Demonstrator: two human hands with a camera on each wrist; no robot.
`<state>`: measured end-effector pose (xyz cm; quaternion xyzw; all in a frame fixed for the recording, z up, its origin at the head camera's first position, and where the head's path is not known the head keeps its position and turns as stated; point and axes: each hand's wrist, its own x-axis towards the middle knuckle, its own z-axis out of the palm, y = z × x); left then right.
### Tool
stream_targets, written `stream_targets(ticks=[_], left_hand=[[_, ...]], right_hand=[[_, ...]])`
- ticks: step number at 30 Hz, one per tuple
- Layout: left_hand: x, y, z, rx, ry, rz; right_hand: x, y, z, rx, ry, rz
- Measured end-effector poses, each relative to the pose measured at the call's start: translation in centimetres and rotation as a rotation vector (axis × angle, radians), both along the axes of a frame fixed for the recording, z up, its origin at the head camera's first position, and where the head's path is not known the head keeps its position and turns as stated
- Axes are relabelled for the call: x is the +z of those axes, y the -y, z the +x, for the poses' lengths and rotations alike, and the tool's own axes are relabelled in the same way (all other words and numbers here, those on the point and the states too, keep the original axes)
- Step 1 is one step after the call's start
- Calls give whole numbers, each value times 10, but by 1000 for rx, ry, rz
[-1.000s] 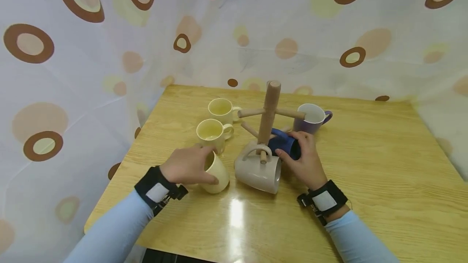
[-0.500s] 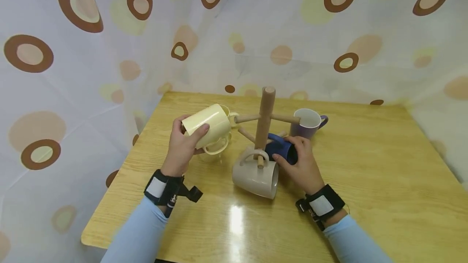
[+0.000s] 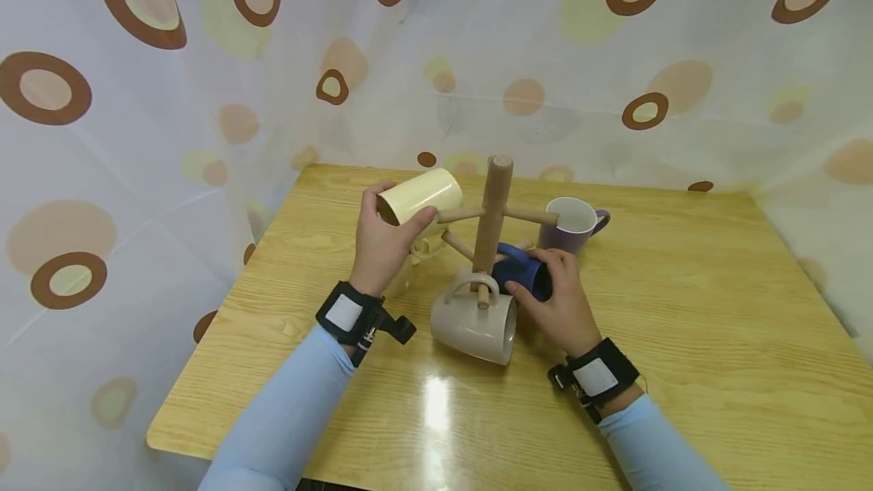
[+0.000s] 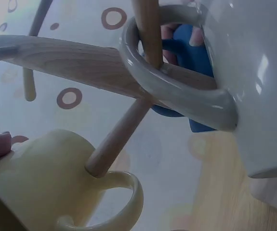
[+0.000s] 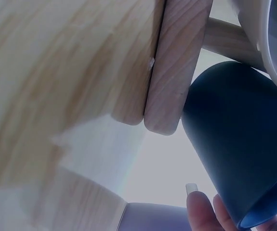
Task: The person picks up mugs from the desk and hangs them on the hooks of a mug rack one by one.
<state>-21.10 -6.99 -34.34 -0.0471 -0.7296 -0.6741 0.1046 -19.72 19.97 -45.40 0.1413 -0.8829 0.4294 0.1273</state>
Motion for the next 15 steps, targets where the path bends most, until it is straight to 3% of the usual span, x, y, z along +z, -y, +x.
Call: stream_targets(ticks=[3,6,15], left_hand=[[3,-4,1,-2,-24,-63],[2,-3,3,2,-23,-72],[-8,0,4,112,-25,99]], right_hand=[[-2,1,0,1,7,-4],[-3,3,1,10,17,-5],[3,0,-1,18,4,-5]])
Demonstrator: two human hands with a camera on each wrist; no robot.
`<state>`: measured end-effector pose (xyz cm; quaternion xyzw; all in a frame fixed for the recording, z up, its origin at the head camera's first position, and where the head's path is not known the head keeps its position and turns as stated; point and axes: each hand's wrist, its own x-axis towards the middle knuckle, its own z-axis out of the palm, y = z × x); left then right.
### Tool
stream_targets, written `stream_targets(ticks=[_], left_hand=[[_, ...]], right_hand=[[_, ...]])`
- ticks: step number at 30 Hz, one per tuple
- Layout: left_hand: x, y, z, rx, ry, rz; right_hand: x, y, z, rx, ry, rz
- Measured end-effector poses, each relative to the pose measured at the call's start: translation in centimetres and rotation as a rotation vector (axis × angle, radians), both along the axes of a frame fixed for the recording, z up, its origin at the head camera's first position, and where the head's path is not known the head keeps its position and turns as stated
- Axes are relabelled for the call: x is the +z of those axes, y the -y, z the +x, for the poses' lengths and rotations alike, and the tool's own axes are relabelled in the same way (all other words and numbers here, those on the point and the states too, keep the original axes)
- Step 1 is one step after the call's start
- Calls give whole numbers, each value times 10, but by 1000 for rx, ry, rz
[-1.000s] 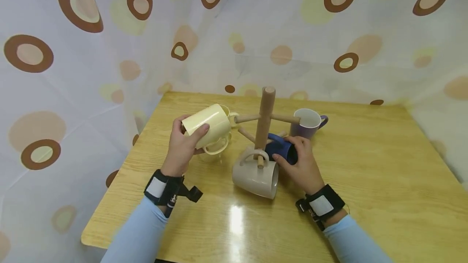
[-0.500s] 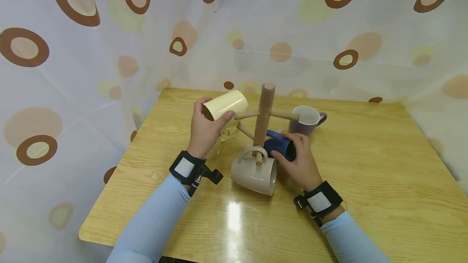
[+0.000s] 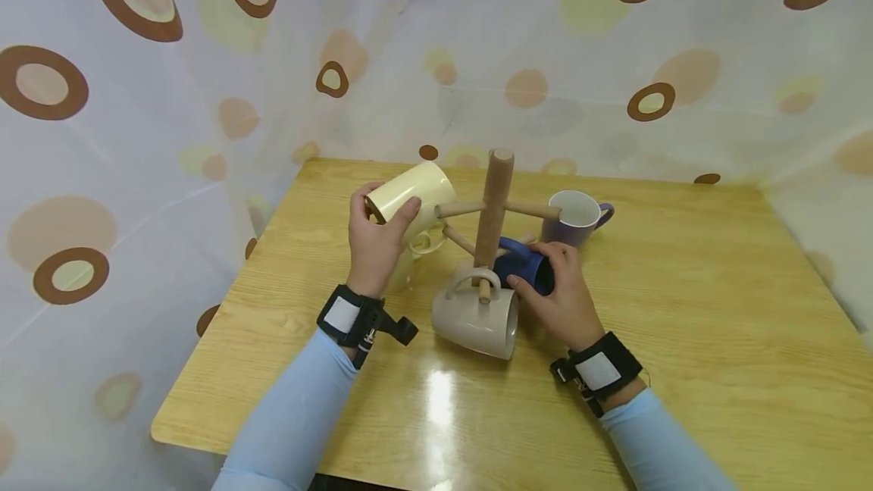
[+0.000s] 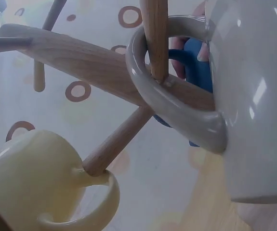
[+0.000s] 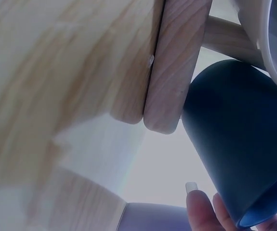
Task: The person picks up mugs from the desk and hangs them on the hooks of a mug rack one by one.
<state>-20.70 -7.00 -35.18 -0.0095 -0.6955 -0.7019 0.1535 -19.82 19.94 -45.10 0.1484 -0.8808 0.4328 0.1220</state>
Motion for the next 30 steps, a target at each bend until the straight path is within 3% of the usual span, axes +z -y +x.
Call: stream_targets(ticks=[5,12,15,19,24,30], left_hand=[[-9,-5,1,-1,-25,86],[-46,-3,3,-115,-71,274],[-56,0,6,-195,-119,285],[-65,2,10,-226,-148,114],[-70,9,15,-196,-157,-132],[-54,12,32,-261,-157,-309]], right_hand=[[1,-1,-3,1,-8,6],[1,1,0,-1,19,9],[1,0,1,0,24,13],[0,-1,1,-5,12,13],[1,0,0,-4,26,19],[3,0,-1,4,12,14]])
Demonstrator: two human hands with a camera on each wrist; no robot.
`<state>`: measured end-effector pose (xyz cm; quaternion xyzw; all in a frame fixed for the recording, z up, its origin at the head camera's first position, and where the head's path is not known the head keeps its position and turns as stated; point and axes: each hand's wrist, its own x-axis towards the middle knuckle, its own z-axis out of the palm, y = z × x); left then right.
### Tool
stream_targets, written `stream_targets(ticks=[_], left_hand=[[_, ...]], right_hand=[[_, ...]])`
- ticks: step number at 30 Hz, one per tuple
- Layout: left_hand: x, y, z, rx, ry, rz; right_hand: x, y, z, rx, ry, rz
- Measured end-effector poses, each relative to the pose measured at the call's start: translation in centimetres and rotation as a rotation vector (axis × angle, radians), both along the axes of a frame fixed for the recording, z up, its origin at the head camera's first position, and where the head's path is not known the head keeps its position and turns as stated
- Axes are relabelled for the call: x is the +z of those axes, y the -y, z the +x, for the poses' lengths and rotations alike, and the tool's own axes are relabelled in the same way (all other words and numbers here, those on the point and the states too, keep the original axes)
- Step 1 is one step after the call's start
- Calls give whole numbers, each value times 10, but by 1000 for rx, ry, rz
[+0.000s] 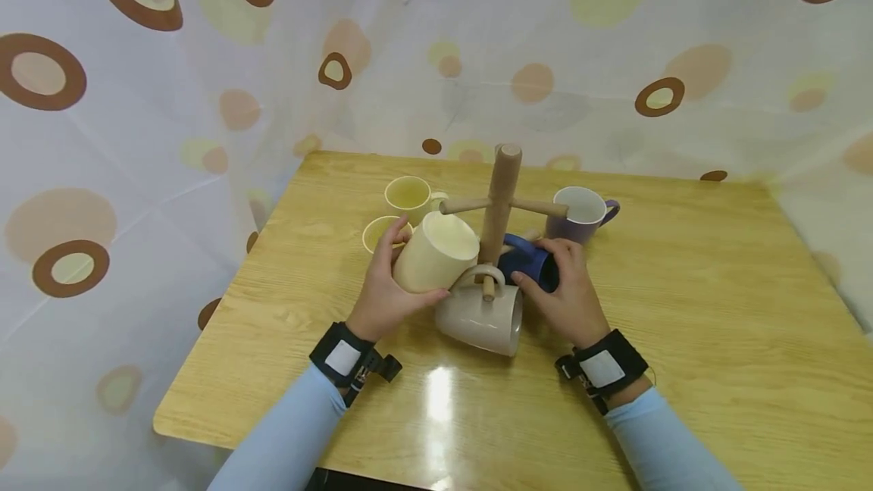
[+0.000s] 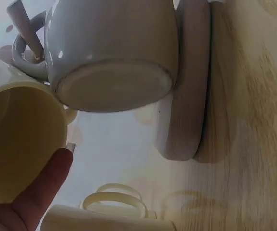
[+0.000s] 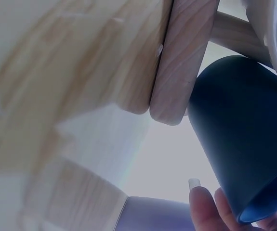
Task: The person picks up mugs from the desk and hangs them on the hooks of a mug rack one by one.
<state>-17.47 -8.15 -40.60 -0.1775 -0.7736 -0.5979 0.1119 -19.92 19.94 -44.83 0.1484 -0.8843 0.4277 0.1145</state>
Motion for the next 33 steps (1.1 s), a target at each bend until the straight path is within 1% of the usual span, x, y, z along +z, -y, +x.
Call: stream_targets(ticks=[1,5,8,11,12,14,18,20,24,29,33], left_hand=[[4,0,2,-11,-12,-23],[5,2,1,-19,-76,-135],[-5,4,-7,-34,-103,-205],[-20,5,-16,-50,-107,-241],[-25,5,-18,-49,-107,-247],[-31,6,-21,-39,-102,-251],[-39,5,-25,-34,-97,-249],[-41,5,-26,-35,-101,-266],[-45,5,-29,-29,-129,-345],[-44,6,-33,6,-231,-428],[-44,10,-34,40,-279,-473]], right_hand=[[0,0,-1,1,-4,-1],[2,0,-2,6,-3,3],[3,-1,-2,8,10,16],[4,-3,-3,18,22,23],[4,-3,-3,25,26,24],[5,-4,-6,41,24,27],[6,-7,-7,57,30,33],[6,-8,-6,60,40,37],[5,-11,-3,65,50,32],[6,-11,-6,75,26,23],[8,-9,-11,87,9,36]])
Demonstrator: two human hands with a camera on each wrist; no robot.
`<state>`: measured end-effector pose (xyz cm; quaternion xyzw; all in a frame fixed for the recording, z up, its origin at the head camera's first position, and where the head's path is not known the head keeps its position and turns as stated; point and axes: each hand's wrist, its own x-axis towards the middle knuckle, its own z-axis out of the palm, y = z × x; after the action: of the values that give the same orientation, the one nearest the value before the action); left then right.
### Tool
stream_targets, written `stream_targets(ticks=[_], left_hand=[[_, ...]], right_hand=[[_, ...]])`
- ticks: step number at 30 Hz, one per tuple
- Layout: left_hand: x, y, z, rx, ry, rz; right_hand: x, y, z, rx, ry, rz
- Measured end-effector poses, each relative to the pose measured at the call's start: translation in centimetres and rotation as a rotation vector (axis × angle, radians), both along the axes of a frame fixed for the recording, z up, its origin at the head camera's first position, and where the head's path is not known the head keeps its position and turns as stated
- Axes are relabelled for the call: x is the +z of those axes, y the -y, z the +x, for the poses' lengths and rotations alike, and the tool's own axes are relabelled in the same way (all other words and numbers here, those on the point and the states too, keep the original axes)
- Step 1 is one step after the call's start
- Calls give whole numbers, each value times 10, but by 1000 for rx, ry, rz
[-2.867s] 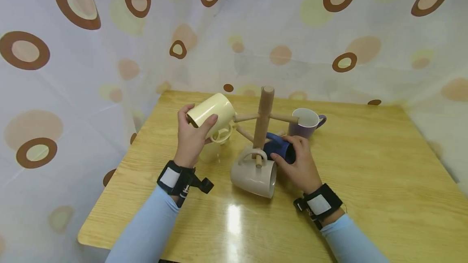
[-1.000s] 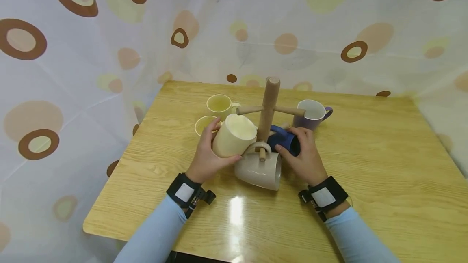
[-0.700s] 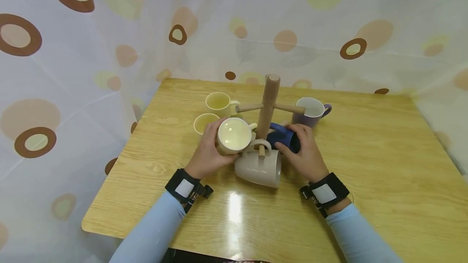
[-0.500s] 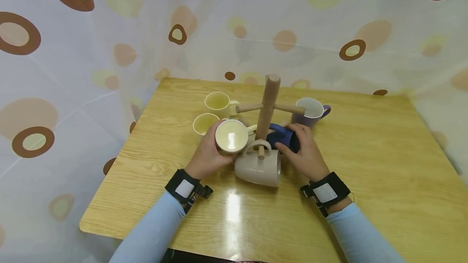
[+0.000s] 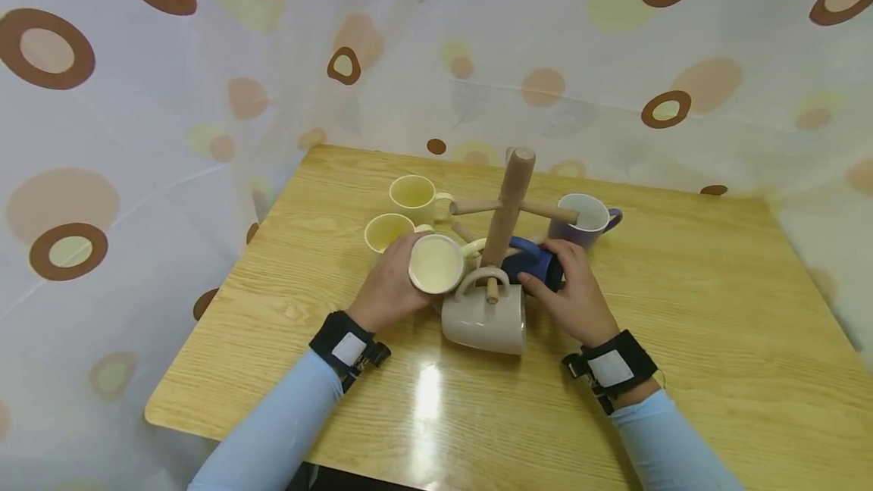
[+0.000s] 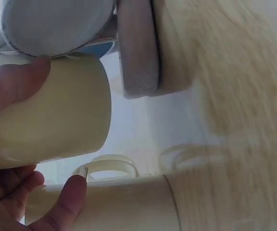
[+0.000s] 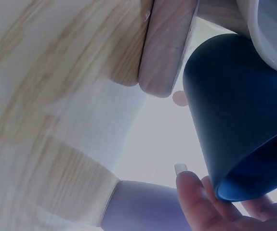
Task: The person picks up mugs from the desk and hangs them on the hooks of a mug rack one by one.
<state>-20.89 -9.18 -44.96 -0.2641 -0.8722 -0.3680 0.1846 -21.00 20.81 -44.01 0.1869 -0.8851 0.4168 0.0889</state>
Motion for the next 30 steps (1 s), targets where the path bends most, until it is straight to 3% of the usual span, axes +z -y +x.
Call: stream_targets(ticks=[8,13,16,20,22,26,30], left_hand=[[-4,-1,0,21,-105,-110],[-7,-6,1,41,-106,-111],[-8,-8,2,45,-87,-109],[-9,-8,3,61,-73,-107],[-9,-7,3,66,-71,-104],[-9,-6,5,69,-38,-107],[-7,-6,8,49,0,-108]], right_hand=[[9,-2,-3,32,6,70],[19,-19,-7,6,-55,170],[30,-31,-21,-54,-156,184],[47,-41,-55,-119,-229,273],[51,-43,-72,-130,-167,383],[43,-44,-102,-112,83,605],[27,-44,-115,-138,181,662]])
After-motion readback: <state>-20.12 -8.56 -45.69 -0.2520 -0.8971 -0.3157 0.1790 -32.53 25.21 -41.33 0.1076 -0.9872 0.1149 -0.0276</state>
